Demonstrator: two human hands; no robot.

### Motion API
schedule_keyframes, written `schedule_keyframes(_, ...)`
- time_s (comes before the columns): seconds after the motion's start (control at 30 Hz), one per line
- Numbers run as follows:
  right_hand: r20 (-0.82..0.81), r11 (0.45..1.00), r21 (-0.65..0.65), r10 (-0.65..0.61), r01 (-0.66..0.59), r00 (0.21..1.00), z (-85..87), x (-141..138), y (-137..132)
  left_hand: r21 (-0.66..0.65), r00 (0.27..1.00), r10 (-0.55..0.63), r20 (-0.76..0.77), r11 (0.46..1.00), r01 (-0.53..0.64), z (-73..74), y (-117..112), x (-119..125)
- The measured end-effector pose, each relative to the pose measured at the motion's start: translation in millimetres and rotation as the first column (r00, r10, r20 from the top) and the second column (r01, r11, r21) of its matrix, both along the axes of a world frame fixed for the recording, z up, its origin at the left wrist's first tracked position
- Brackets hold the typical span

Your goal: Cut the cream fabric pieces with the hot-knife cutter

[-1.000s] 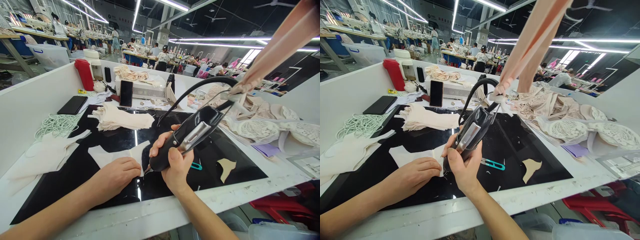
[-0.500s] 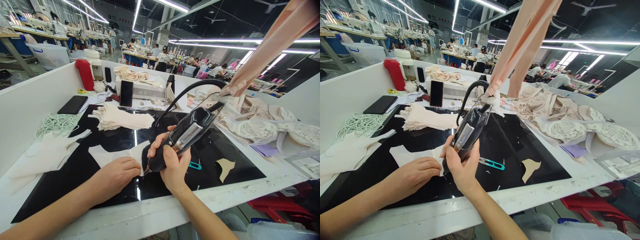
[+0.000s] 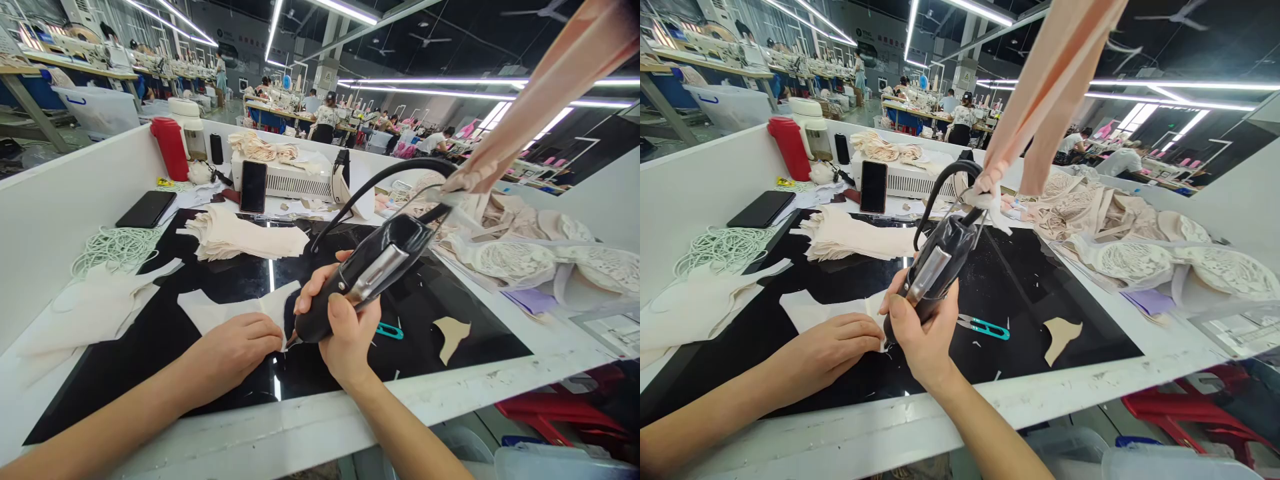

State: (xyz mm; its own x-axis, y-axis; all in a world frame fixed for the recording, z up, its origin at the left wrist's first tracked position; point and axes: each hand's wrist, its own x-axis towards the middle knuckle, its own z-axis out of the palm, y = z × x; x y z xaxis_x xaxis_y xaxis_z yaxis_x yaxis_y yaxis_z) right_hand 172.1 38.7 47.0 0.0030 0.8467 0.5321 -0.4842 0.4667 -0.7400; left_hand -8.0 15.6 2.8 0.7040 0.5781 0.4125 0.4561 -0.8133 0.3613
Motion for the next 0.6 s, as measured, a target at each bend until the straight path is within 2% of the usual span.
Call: schedule_keyframes(0.6,0.056,0.999,-0.016,-0.032,0.033,0.998,2.6,-0.1,-3.4,-0.021,1.0,-0.005,0.004,1.0,0.005,0.8,-0.2,-0.6)
